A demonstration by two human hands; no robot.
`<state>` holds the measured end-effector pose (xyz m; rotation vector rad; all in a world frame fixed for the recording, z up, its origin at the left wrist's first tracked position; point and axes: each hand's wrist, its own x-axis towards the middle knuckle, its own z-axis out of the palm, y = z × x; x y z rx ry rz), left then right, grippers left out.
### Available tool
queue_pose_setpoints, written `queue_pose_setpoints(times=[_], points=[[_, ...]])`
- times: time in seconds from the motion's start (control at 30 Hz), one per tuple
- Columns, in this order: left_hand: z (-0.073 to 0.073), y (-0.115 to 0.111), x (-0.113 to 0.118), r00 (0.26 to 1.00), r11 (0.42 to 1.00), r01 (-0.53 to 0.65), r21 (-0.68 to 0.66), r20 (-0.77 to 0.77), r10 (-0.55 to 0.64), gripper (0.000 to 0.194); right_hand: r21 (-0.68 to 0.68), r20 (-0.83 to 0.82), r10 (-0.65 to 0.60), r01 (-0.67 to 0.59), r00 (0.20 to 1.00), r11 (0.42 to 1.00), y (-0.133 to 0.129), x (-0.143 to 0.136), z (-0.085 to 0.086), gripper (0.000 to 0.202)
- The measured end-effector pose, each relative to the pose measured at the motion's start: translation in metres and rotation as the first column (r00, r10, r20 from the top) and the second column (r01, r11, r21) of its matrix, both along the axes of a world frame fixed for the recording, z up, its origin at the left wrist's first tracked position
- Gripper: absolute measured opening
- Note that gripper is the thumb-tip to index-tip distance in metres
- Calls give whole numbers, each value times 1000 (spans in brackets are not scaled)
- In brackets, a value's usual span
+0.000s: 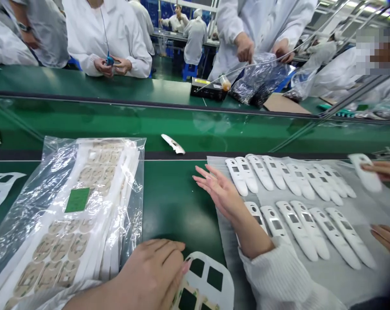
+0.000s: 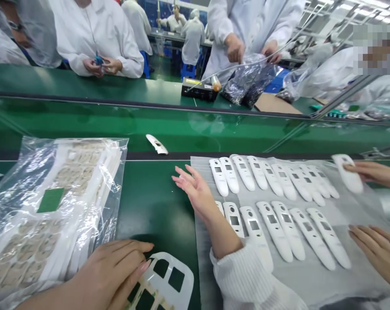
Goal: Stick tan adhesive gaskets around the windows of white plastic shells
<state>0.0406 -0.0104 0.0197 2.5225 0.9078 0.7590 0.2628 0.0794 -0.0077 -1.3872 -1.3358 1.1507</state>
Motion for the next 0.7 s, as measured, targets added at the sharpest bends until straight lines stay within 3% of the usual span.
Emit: queue_pose_setpoints(times=[0.13, 0.2, 0.3, 0.37, 0.5, 0.7], points=[[-4, 4, 0, 999, 1000, 15, -17, 39, -14, 27, -42, 357, -39, 58, 933, 997, -31, 33, 24, 51], [-5, 5, 0, 999, 1000, 11, -22, 39, -10, 26, -37, 586, -129, 186, 800, 982, -52, 52, 30, 43], [-7, 6, 1, 999, 999, 25, -40, 32, -24, 28, -22, 805, -176, 324, 566, 946, -81, 67, 24, 31], [-8, 7, 2, 999, 998, 31, -51, 23, -30, 31, -30, 869, -143, 337, 474, 941, -93, 66, 14, 27], [-5, 6, 4, 999, 997, 35, -76, -7, -36, 33, -1, 921, -116, 300, 371, 954, -98, 53, -2, 25], [-5, 4, 3, 999, 999, 27, -22, 17, -27, 34, 71, 959, -133, 242, 250, 968, -90, 45, -2, 15]])
